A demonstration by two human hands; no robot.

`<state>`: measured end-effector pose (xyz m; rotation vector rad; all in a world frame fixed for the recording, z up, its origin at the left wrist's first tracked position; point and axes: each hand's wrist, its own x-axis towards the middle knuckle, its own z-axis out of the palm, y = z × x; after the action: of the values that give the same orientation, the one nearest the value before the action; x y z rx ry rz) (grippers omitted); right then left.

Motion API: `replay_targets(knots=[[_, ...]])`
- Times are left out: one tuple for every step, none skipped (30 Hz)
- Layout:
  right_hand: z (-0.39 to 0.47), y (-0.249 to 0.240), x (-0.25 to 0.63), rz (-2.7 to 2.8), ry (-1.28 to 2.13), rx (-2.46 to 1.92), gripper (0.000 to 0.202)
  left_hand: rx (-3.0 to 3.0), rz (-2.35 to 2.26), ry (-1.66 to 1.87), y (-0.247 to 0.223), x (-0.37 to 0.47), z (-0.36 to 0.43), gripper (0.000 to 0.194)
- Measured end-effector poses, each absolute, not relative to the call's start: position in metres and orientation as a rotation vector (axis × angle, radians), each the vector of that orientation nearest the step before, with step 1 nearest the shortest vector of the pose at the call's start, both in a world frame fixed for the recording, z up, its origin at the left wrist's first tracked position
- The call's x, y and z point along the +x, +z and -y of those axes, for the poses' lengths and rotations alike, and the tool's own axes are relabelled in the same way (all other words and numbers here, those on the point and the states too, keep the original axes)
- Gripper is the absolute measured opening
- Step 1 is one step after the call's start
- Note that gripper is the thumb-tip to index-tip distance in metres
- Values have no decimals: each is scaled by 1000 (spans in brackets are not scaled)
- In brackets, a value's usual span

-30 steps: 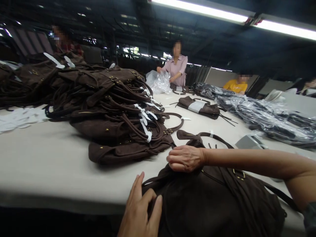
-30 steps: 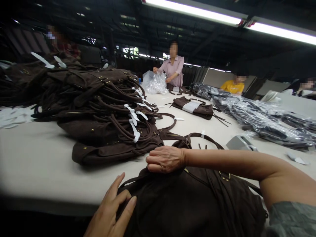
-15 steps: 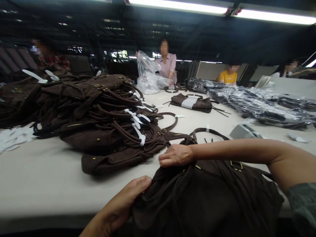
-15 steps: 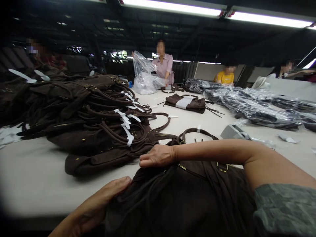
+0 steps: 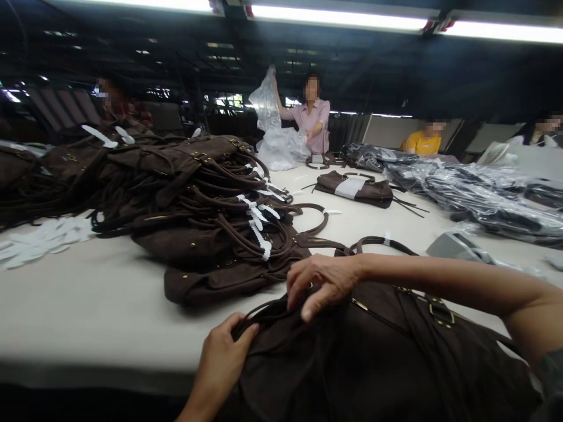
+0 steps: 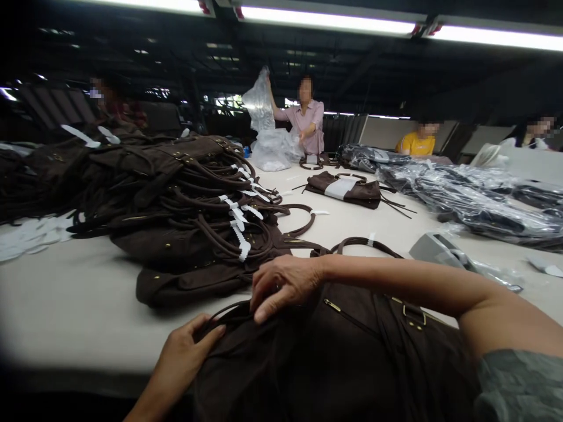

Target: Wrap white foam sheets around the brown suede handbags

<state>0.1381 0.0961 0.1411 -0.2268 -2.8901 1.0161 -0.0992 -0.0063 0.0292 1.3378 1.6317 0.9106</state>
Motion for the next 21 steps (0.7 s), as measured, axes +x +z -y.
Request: replay_targets(knots=[[-88,146,137,2952,1070,-167,37,1331,-1633,915,28,-99,8,33],[-79,149,135,3031,1073,-117,42,1322,-1631,923,27,-99,9,32],[-72,149,134,3115,1023,-73,44,1317,-1631,935,26,-99,10,31],[-65,148,132,3184,934,-43,40,1317,-1635,946,26,-99,10,30],[-60,146,131,3222,842,-27,32,1327,-1640,952,27,-98,10,29],[-57,142,129,3227,785,-22,21,1347,-1649,956,28,-98,10,28],[-56,138,127,3200,776,-28,13,1377,-1661,961,29,-98,10,26],[-57,134,126,3159,811,-50,10,1415,-1678,970,29,-98,10,25],[-59,130,125,3124,877,-80,11,1459,-1701,986,30,-98,11,23],[-63,127,123,3106,960,-117,12,1502,-1725,1008,30,-97,11,21],[-68,124,121,3102,1052,-157,13,1537,-1746,1032,30,-96,11,20],[-74,120,119,3099,1147,-203,13,1552,-1758,1052,29,-96,10,19],[-81,116,116,3089,1243,-246,13,1542,-1757,1062,28,-95,9,18],[-88,111,112,3066,1339,-281,14,1503,-1740,1063,27,-95,8,19],[-96,105,107,3028,1428,-306,15,1440,-1707,1058,25,-96,5,20],[-103,97,102,2983,1508,-322,15,1363,-1662,1044,24,-97,3,22],[-109,89,96,2944,1578,-333,14,1287,-1608,1022,24,-98,1,24],[-115,80,90,2915,1636,-343,14,1229,-1552,994,24,-101,-1,28],[-120,71,85,2892,1683,-357,13,1197,-1506,962,25,-104,-3,32],[-124,62,81,2870,1723,-375,13,1187,-1473,936,28,-106,-4,36],[-128,54,78,2844,1755,-395,14,1196,-1452,917,31,-109,-5,41]])
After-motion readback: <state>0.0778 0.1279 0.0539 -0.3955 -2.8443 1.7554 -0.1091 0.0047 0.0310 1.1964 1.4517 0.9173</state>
